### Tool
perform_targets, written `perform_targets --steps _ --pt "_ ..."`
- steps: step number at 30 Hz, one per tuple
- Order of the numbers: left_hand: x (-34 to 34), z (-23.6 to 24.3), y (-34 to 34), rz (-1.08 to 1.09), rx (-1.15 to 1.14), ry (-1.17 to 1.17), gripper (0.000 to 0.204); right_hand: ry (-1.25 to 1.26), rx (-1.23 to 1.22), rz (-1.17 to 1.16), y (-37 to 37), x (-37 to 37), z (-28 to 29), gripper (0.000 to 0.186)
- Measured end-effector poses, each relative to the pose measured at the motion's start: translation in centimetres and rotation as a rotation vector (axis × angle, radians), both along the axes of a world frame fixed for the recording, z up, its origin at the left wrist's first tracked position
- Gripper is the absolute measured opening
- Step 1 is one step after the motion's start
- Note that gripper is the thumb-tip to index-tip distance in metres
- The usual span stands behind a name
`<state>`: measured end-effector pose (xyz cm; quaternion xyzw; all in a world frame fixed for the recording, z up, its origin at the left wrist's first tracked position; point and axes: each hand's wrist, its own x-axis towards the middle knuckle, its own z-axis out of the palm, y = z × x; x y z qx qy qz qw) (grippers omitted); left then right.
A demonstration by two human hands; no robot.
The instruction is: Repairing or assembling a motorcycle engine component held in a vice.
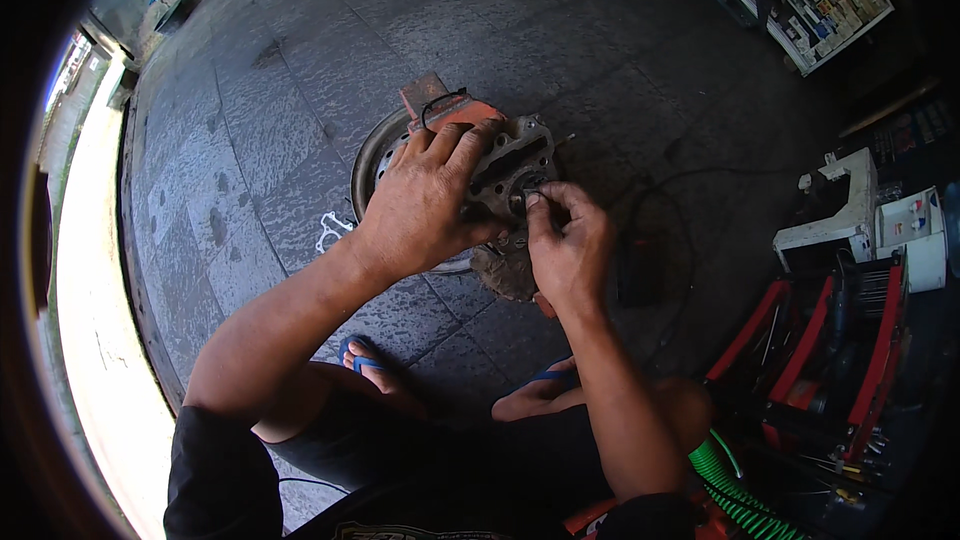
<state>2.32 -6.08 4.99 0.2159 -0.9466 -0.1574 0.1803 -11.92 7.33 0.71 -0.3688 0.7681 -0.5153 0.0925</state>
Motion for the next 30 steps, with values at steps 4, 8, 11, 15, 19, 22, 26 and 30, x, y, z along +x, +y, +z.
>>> perform_targets --steps 4,8,11,15,19,22,26,30 --pt "0.0 0.2 0.1 0.003 -0.014 -0.009 0.098 -0.042 0.105 -0.021 -0.1 0.2 1.1 0.013" --pt "-0.1 0.1 0.0 -0.009 -0.017 -0.004 0.098 -0.048 0.107 -0.034 -0.1 0.2 0.9 0.013" --pt "-0.2 0.1 0.1 -0.007 0.005 -0.009 0.099 -0.111 0.070 -0.029 0.1 -0.1 0.7 0.012" --pt "-0.2 0.1 0.1 0.004 0.000 -0.019 0.099 -0.053 0.128 -0.053 -0.1 -0.1 0.7 0.010" --pt "-0.2 0.0 0.0 -0.009 0.025 0.003 0.100 0.504 -0.004 0.282 0.2 -3.8 1.5 0.010" --pt "0.0 -0.4 0.0 -0.007 0.013 -0.004 0.103 0.736 -0.027 0.472 -0.1 -5.8 1.7 0.014" --pt "0.1 -0.8 -0.2 0.000 -0.027 0.064 0.104 0.896 -0.109 0.580 -0.6 -6.8 1.6 0.018" --pt "0.0 -0.8 -0.2 0.001 -0.024 0.057 0.106 0.945 -0.176 0.582 -1.1 -7.2 0.8 0.019"
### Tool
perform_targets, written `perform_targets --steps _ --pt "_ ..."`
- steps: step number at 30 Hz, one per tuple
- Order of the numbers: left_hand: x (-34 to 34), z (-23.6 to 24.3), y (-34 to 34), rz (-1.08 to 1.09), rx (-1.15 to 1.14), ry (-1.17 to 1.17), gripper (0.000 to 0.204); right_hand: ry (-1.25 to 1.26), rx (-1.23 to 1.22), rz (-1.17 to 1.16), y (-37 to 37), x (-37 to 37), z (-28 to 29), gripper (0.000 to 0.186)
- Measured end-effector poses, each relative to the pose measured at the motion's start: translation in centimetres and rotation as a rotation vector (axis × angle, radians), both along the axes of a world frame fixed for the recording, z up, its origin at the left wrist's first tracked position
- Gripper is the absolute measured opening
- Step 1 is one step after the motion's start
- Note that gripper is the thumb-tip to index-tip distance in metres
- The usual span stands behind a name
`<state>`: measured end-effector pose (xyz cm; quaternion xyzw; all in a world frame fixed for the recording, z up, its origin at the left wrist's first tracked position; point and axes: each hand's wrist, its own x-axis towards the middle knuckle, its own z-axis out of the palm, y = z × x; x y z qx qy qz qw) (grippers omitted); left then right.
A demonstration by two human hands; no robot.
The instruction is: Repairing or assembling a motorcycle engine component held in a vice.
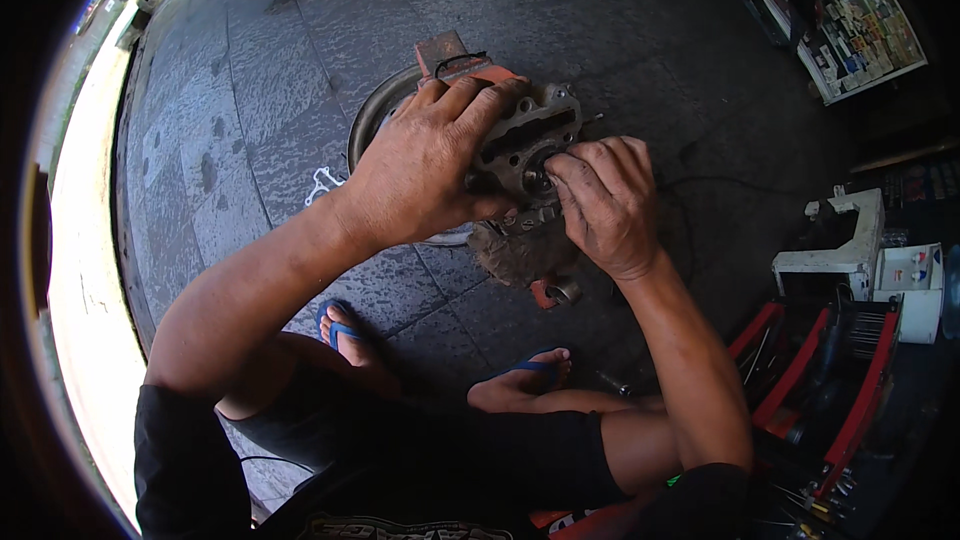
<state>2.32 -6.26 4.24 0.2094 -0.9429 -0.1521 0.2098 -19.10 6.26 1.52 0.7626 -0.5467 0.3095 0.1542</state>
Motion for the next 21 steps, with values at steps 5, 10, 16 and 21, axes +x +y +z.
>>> perform_targets --steps 5,10,16,21 --pt "0.02 -0.33 -0.10 -0.003 -0.041 0.022 0.105 0.066 -0.033 0.070 0.05 -0.65 -0.56 0.021" --pt "-0.22 -0.50 0.09 0.000 -0.066 0.025 0.105 0.043 -0.046 0.071 0.06 -0.84 -0.65 0.018" --pt "-0.14 -0.43 -0.09 0.008 -0.069 0.012 0.107 0.032 -0.060 0.053 -0.10 -0.60 -0.77 0.018" --pt "-0.21 -0.22 0.17 0.019 -0.056 -0.012 0.109 0.050 -0.048 0.068 -0.02 -0.68 -0.64 0.017"
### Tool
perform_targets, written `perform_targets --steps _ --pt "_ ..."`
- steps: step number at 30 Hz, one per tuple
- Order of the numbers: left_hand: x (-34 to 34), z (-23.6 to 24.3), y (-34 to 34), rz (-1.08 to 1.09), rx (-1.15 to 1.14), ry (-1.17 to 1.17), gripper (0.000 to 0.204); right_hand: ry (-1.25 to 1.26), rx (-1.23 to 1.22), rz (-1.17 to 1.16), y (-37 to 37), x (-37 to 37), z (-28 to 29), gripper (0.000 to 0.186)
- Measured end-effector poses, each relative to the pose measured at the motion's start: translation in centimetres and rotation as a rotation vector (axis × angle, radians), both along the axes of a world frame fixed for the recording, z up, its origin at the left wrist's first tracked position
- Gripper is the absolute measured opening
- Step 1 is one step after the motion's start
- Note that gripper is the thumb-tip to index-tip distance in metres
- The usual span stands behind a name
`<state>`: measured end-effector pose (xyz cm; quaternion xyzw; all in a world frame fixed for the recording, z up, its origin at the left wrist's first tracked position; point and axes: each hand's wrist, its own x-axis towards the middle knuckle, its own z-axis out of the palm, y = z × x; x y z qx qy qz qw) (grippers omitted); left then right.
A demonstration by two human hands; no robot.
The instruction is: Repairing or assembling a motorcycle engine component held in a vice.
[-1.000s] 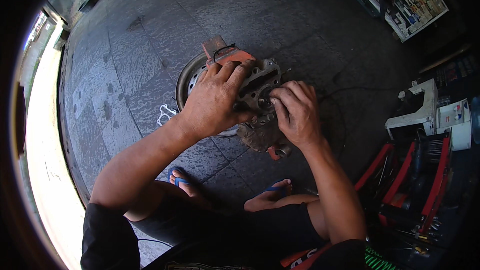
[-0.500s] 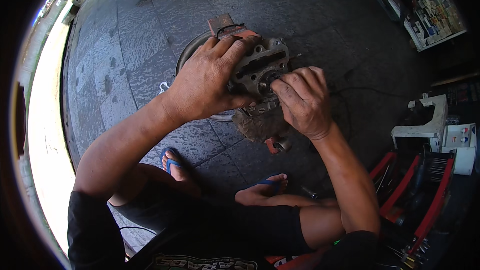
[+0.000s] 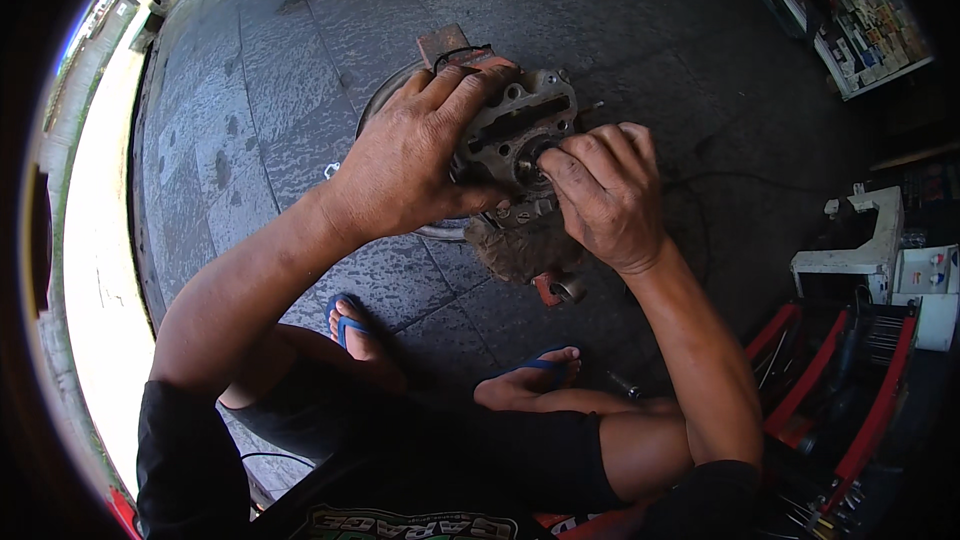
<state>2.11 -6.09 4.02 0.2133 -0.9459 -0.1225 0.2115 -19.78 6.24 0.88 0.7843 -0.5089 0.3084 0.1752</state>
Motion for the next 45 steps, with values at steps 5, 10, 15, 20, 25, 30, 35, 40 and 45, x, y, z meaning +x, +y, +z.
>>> perform_targets --steps 5,10,15,20,25,30,35,40,45 --pt "0.4 -0.1 -0.3 -0.017 0.015 0.041 0.107 -0.032 -0.021 -0.034 -0.2 0.8 0.1 0.018" --pt "-0.1 -0.1 0.0 0.005 0.004 0.003 0.107 -0.029 -0.004 -0.015 -0.1 0.2 0.0 0.017" --pt "0.2 -0.2 -0.3 -0.013 0.000 0.034 0.106 -0.052 -0.030 -0.048 -0.1 0.7 0.1 0.017" --pt "-0.1 0.1 0.0 -0.007 -0.008 0.017 0.106 -0.066 0.066 -0.068 0.3 0.6 0.6 0.014" --pt "0.1 0.2 0.0 -0.016 0.007 0.025 0.107 -0.061 0.113 -0.060 0.5 0.8 1.1 0.012" --pt "0.1 0.0 -0.1 -0.019 0.004 0.024 0.107 -0.122 0.134 -0.107 0.6 1.0 0.9 0.011" --pt "0.1 0.0 -0.1 -0.003 0.016 -0.001 0.107 -0.088 0.155 -0.072 0.7 0.8 1.1 0.011" --pt "0.3 0.0 -0.2 -0.012 0.002 0.012 0.106 -0.132 0.171 -0.132 0.9 1.4 1.1 0.011" --pt "0.1 0.0 -0.2 -0.019 0.001 0.023 0.105 -0.127 0.191 -0.122 1.0 1.3 1.0 0.010"
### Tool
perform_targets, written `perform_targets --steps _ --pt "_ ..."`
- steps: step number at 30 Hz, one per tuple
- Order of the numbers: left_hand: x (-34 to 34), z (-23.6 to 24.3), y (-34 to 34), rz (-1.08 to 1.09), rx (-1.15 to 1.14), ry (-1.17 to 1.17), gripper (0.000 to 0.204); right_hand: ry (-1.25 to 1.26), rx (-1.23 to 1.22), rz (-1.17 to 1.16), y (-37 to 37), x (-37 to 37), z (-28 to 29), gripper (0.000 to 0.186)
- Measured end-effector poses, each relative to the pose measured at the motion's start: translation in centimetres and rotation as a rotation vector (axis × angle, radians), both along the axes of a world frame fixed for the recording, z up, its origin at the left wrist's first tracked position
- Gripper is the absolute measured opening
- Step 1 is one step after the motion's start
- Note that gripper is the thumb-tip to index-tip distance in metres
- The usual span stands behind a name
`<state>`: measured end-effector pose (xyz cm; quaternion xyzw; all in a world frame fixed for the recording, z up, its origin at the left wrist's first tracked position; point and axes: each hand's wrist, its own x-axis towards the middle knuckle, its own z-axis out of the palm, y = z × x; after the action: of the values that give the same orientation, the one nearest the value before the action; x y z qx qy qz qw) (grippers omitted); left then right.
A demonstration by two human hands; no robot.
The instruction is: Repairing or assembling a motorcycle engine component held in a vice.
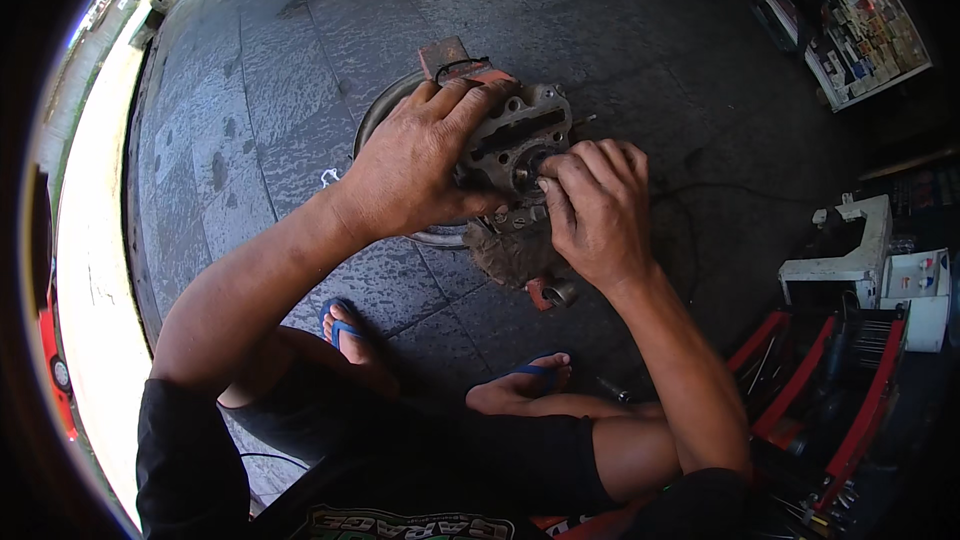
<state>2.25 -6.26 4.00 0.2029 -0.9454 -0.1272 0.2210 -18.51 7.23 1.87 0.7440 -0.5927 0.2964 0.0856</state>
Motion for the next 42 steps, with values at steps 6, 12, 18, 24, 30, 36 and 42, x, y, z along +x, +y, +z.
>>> perform_targets --steps 6,12,18,24,30,36,42 --pt "0.0 0.1 0.0 0.009 0.020 -0.029 0.105 0.014 0.039 -0.001 0.0 -0.1 0.5 0.010" --pt "0.1 0.1 0.0 -0.003 0.003 0.008 0.105 0.009 0.070 -0.079 0.1 1.0 1.4 0.011" --pt "0.1 0.4 0.1 0.001 -0.011 -0.030 0.105 -0.025 0.120 -0.112 1.8 1.0 1.5 0.011" --pt "-0.2 1.6 0.8 0.060 -0.105 -0.140 0.104 -0.383 0.121 -0.264 2.5 2.7 0.8 0.008" --pt "-0.3 1.6 0.9 0.058 -0.071 -0.120 0.104 -0.183 0.101 -0.317 2.0 4.6 0.7 0.012" --pt "-0.3 1.3 0.9 0.042 -0.034 -0.118 0.103 -0.370 0.093 -0.427 2.0 5.8 0.2 0.011" --pt "-0.3 1.1 0.8 0.026 -0.036 -0.112 0.102 -0.470 0.027 -0.444 1.7 6.1 -0.8 0.011"
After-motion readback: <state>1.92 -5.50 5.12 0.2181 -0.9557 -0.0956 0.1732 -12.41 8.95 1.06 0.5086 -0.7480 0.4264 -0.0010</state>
